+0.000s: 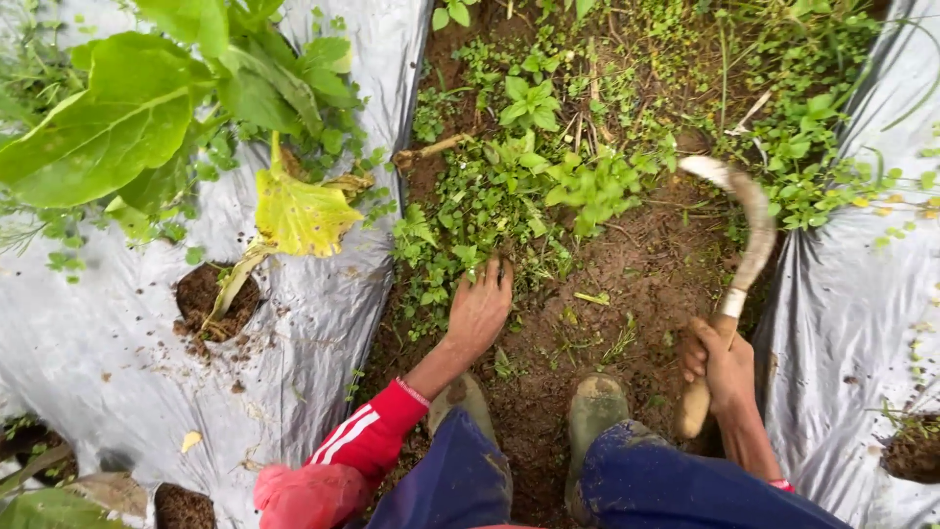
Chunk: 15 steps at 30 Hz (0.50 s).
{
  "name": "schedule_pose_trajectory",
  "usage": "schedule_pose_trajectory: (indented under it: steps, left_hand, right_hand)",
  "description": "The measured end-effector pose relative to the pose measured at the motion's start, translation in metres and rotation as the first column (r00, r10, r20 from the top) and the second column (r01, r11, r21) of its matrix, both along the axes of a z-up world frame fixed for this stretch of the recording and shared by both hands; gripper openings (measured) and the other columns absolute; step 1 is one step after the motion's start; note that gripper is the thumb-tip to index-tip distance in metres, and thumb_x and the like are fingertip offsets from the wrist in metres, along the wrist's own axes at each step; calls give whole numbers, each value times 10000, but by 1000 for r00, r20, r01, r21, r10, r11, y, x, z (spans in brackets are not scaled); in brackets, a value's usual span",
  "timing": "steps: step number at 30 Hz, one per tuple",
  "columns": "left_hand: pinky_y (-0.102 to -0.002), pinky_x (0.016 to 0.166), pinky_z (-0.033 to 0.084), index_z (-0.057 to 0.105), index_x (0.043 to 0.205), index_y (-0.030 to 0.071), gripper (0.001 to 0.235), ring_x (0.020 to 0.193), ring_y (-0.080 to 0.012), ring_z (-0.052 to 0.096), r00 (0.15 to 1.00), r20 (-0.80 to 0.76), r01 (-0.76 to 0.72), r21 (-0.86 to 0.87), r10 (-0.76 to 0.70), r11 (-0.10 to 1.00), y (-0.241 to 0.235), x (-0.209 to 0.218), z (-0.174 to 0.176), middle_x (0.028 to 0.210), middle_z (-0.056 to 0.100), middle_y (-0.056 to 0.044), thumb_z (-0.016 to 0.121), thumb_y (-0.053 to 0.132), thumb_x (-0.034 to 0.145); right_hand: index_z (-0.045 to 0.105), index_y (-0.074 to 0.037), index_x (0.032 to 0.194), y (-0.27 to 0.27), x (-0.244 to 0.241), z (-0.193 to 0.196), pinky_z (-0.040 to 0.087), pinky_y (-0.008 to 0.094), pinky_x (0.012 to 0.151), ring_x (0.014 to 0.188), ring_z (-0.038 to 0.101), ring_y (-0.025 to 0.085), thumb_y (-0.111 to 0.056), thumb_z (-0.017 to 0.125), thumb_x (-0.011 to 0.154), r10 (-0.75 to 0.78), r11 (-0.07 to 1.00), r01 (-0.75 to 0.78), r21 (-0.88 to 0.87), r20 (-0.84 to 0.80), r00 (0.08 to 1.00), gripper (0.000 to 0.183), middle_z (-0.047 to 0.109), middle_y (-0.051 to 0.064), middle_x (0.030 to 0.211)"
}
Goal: A person is weeding a vegetable field, using a sickle to cut weeds and their hands to pull them out from around plants growing through plastic mulch.
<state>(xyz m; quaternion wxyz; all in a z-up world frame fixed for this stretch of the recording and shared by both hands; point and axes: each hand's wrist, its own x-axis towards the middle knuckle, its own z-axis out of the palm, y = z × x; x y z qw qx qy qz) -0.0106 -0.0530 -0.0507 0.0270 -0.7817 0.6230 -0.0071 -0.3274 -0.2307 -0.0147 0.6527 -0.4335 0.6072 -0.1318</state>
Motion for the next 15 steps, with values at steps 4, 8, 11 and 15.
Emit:
schedule_pose_trajectory:
  steps: [4,8,11,15]
  left_hand:
    - [-302,626,570,715,1207,54,248,978,-212,694,992,-122,11,226,17,974,-20,2,29,1281,583,-160,655,78,968]
    - [-280,584,591,769,1040,74,140,1087,-267,688,986,-157,86,247,-47,965,-26,10,43,1295,604,-163,710,50,915]
    - [-312,626,610,765,1004,103,115,1157,-294,658,982,-178,94,195,-59,976,-15,10,28,1282,602,-143,719,72,903]
    - [-383,728,595,747,1043,125,199,1137,-308,661,978,-140,152,-39,-157,988,-12,-1,3,1172,596,-111,771,101,847]
  right_hand:
    - [556,-36,982,0,32,-5,416,313,356,413,391,99,-76,588,991,-239,969,243,-49,78,968,52,409,-10,598]
    - [639,82,873,16,31,34,441,371,270,335,477,201,31,636,896,283,957,-270,106,-143,948,56,533,127,503]
    - [587,67,806,11,27,13,426,391,293,345,464,209,18,627,879,153,988,-151,22,-109,982,96,487,123,494]
    - [541,-15,845,4,38,8,430,343,328,379,456,150,-39,579,937,-52,999,52,4,-50,997,102,463,49,538]
